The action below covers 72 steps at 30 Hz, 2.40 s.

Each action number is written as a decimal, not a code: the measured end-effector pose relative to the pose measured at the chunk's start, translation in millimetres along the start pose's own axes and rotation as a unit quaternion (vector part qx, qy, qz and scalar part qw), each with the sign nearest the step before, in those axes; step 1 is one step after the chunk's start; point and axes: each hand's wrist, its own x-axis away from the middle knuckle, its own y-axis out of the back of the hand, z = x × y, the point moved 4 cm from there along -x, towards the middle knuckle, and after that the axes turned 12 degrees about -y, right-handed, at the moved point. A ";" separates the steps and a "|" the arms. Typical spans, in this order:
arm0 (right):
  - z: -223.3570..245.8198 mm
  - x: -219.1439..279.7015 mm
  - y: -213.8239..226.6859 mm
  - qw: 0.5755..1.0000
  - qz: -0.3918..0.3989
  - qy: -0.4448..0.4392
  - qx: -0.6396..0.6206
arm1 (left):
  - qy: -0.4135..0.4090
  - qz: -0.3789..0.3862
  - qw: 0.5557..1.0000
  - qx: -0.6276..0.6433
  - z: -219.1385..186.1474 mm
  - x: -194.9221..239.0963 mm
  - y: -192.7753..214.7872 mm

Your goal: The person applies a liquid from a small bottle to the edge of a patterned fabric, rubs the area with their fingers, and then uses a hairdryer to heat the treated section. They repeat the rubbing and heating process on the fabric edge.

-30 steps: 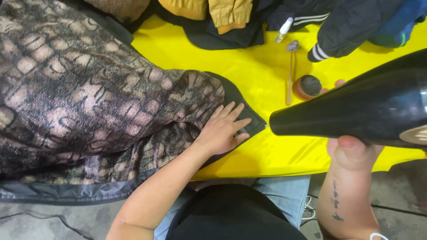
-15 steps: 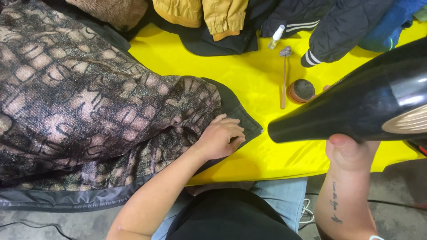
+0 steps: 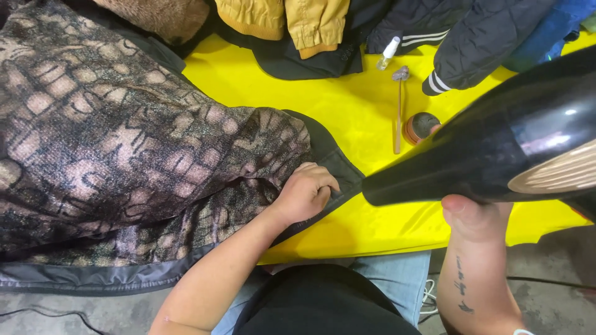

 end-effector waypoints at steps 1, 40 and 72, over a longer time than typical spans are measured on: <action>2.3 -2.3 -1.1 0.999 -0.024 0.021 0.016 | 0.023 -0.025 0.999 0.017 5.2 2.9 -0.7; -0.7 2.1 -11.9 0.997 -0.056 0.047 0.036 | 0.047 -0.016 0.999 0.014 7.2 7.6 0.7; 6.0 14.4 16.1 0.997 -0.072 0.010 0.010 | 0.082 -0.014 0.996 0.010 2.9 5.4 -0.2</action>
